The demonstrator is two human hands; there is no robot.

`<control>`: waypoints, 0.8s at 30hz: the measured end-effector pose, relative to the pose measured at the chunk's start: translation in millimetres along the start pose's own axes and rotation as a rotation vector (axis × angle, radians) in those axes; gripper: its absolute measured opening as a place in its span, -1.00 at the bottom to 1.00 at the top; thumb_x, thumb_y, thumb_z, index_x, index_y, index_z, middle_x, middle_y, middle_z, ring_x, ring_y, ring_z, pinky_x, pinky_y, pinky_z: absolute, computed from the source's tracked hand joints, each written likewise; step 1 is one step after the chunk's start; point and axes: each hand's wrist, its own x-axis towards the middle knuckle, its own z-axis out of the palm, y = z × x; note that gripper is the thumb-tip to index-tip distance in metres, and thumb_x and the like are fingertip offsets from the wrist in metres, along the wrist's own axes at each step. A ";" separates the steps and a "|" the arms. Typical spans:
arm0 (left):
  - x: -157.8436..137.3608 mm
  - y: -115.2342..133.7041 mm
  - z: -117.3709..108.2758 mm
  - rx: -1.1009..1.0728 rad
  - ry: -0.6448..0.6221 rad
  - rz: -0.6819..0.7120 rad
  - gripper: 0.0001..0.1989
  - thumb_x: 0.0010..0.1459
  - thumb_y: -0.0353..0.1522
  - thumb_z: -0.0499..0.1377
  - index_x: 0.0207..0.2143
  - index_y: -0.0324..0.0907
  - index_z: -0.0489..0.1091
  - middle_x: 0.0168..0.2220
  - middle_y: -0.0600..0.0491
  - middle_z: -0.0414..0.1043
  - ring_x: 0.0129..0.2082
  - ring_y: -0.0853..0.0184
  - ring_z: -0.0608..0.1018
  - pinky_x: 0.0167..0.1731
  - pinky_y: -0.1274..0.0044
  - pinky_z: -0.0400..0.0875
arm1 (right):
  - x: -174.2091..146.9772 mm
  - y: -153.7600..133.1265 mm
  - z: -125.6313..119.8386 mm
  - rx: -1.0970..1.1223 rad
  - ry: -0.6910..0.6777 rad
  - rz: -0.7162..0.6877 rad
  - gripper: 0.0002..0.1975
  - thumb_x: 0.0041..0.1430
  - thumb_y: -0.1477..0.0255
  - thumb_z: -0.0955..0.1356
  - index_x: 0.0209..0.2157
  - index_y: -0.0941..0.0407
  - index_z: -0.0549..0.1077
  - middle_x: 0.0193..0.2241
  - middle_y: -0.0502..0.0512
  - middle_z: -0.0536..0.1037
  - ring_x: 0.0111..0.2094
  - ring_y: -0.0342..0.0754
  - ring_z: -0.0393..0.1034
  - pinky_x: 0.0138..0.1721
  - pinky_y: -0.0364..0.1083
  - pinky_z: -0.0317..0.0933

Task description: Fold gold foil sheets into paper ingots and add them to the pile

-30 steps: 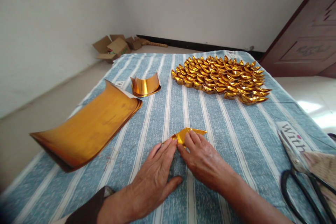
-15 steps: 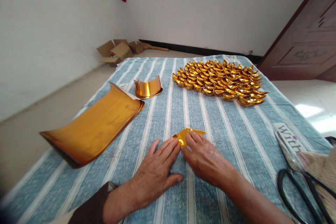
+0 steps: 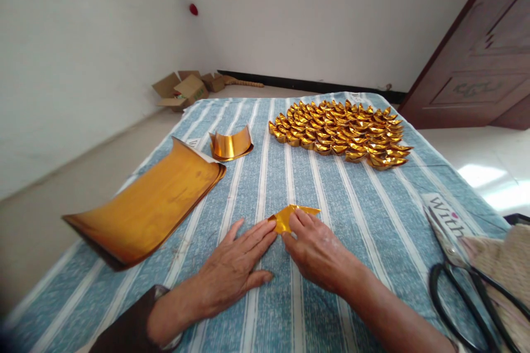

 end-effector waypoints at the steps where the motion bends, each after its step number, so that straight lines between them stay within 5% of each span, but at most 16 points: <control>1: -0.6 -1.5 -0.9 0.005 0.001 -0.001 -0.37 0.30 0.00 -0.12 0.31 -0.08 -0.06 0.32 -0.07 0.05 0.32 0.18 0.11 0.27 0.10 -0.20 | 0.1 -0.2 0.0 0.003 -0.002 0.004 -0.81 0.24 0.61 0.25 -0.16 0.20 0.43 -0.15 0.26 0.44 0.03 0.12 0.28 0.03 0.13 0.29; 12: -15.0 -16.5 -6.7 0.106 0.134 -0.017 -0.48 0.29 -0.06 -0.02 0.22 -0.07 0.16 0.29 -0.07 0.14 0.29 0.11 0.17 0.23 0.04 -0.08 | 2.8 -0.1 -1.9 -0.048 -0.049 0.021 -0.82 0.30 0.52 0.21 -0.31 0.17 0.43 -0.25 0.18 0.42 -0.11 0.06 0.31 -0.08 0.07 0.33; 24: -11.7 -6.8 -19.4 0.227 0.073 -0.105 -0.56 0.24 -0.16 0.12 0.11 -0.12 0.29 0.28 -0.17 0.12 0.30 -0.02 0.12 0.15 -0.03 0.05 | 2.7 0.1 -2.7 -0.040 -0.005 0.022 -0.89 0.23 0.55 0.28 -0.33 0.17 0.44 -0.27 0.15 0.43 -0.16 0.02 0.32 -0.13 0.01 0.30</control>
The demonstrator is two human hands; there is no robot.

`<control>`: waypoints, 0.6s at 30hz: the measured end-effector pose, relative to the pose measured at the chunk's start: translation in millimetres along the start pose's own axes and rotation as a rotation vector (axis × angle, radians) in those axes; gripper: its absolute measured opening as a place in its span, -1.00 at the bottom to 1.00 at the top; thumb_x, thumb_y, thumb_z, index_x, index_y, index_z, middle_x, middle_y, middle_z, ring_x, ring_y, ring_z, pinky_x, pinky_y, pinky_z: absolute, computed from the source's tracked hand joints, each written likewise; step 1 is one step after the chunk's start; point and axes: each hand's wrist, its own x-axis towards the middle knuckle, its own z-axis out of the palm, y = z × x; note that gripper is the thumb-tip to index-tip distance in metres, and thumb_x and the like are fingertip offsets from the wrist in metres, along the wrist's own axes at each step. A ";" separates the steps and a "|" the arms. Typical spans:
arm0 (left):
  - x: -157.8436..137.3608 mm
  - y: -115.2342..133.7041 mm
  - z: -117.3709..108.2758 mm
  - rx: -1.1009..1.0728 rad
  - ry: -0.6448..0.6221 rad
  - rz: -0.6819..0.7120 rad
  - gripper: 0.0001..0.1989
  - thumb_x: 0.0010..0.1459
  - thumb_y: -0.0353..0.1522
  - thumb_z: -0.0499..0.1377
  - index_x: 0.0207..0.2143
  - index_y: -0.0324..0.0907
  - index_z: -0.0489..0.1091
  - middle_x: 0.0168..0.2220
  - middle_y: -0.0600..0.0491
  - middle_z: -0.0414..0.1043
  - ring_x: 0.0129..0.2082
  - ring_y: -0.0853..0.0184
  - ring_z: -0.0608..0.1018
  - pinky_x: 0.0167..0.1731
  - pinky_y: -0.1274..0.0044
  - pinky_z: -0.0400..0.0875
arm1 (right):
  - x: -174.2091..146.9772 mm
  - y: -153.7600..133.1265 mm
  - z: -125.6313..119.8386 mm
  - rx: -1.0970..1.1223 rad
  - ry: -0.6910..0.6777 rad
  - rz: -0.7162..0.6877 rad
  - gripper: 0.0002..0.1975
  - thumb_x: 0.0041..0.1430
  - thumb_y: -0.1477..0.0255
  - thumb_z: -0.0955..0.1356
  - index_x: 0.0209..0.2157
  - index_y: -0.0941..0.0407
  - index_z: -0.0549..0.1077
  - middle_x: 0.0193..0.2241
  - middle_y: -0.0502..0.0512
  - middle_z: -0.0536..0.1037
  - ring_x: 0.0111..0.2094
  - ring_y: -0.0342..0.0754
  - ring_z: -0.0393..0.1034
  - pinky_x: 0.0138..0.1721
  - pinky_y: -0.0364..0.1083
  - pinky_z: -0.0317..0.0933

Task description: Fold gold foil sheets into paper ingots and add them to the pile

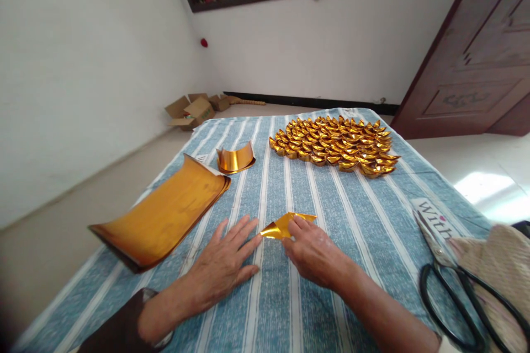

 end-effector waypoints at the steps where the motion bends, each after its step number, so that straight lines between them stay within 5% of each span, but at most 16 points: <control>1: 1.0 0.6 -2.1 0.009 -0.012 -0.004 -0.57 0.23 -0.17 0.13 0.10 -0.13 0.31 0.28 -0.19 0.13 0.30 -0.03 0.11 0.14 -0.04 0.04 | 0.2 0.2 0.2 -0.002 0.003 0.001 -0.89 0.23 0.54 0.28 -0.33 0.16 0.45 -0.28 0.15 0.43 -0.16 0.02 0.33 -0.13 0.01 0.29; 18: 1.5 7.5 -0.2 0.044 0.023 -0.038 -0.63 0.21 -0.23 0.16 0.03 -0.18 0.35 0.22 -0.22 0.22 0.26 -0.04 0.20 0.15 -0.06 0.04 | -2.0 7.7 -2.1 0.060 -0.046 -0.023 -0.83 0.23 0.47 0.29 -0.41 0.16 0.48 -0.31 0.16 0.45 -0.21 0.01 0.37 -0.15 0.02 0.33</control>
